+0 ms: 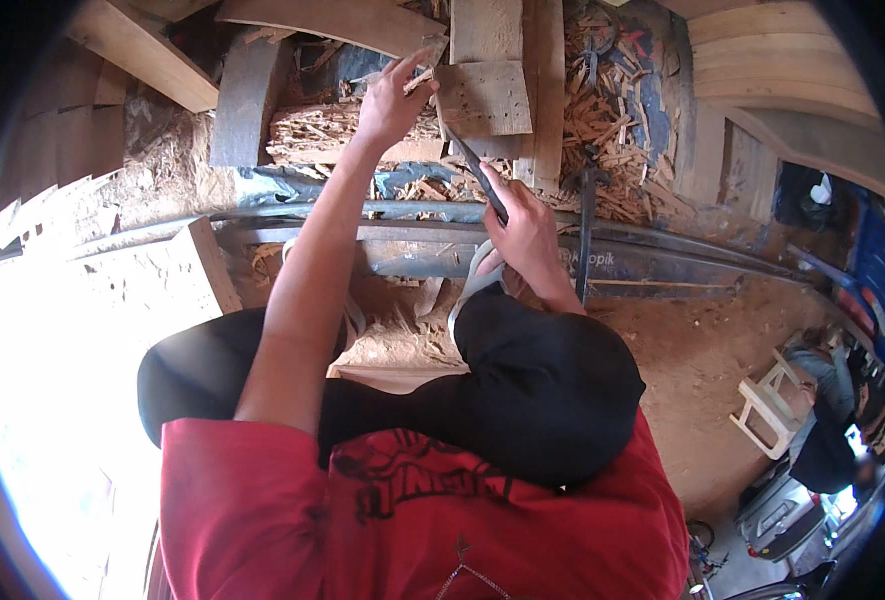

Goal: The person is sitting on the floor and using a chisel and hammer to carve and shape a wooden beam. They repeatedly strike the chisel to remove wood shavings and adjust the piece as needed.

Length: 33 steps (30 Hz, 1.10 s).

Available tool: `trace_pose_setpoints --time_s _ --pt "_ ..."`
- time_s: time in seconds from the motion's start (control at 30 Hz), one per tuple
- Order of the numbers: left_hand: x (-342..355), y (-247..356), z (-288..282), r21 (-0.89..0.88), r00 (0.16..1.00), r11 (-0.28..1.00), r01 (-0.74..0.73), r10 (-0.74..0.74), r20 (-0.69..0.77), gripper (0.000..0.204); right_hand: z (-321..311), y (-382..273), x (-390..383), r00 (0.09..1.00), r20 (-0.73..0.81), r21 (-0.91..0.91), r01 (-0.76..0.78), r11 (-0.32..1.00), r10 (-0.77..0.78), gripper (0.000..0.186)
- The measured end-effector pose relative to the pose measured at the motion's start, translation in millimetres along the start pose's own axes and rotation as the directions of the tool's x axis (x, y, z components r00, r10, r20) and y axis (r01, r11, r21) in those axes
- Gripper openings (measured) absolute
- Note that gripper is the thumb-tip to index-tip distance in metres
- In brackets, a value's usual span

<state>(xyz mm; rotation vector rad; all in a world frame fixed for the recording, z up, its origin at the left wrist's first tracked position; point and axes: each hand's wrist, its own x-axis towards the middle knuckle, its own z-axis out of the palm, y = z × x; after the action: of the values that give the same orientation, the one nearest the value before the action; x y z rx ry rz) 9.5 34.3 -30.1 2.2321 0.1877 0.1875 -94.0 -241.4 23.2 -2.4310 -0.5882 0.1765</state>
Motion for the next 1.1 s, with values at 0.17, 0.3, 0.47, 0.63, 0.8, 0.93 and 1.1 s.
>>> trace_pose_setpoints --time_s 0.17,0.3,0.47,0.63,0.8,0.93,1.1 --pt "1 -3 -6 -0.131 0.996 0.988 0.084 -0.080 0.033 0.051 -8 -2 8 0.996 -0.066 0.068 -0.053 0.996 0.058 0.067" --pt "-18 4 12 -0.248 0.935 0.913 0.324 -0.349 -0.063 0.045 -19 -6 9 0.995 -0.088 0.015 -0.040 0.999 0.041 0.062" --pt "-60 32 56 -0.263 0.870 0.922 0.284 -0.363 -0.334 0.034 -25 -11 11 0.993 -0.076 0.009 -0.094 0.996 0.094 0.063" --pt "-76 44 74 -0.253 0.911 0.945 0.209 -0.282 -0.301 0.040 -22 -14 22 0.993 -0.034 -0.067 -0.119 0.991 0.116 0.063" --pt "-78 33 74 -0.150 0.963 0.985 0.084 -0.119 -0.242 0.049 -15 -10 26 0.996 -0.072 -0.077 -0.051 0.996 0.046 0.061" --pt "-81 27 73 -0.174 0.972 0.979 0.102 -0.135 -0.190 0.051 -3 -4 26 0.944 0.131 0.245 -0.327 0.913 0.303 0.063" --pt "-80 28 78 -0.129 0.975 0.988 0.088 -0.112 -0.194 0.056 -5 -12 24 0.900 0.149 0.498 -0.426 0.755 0.410 0.060"
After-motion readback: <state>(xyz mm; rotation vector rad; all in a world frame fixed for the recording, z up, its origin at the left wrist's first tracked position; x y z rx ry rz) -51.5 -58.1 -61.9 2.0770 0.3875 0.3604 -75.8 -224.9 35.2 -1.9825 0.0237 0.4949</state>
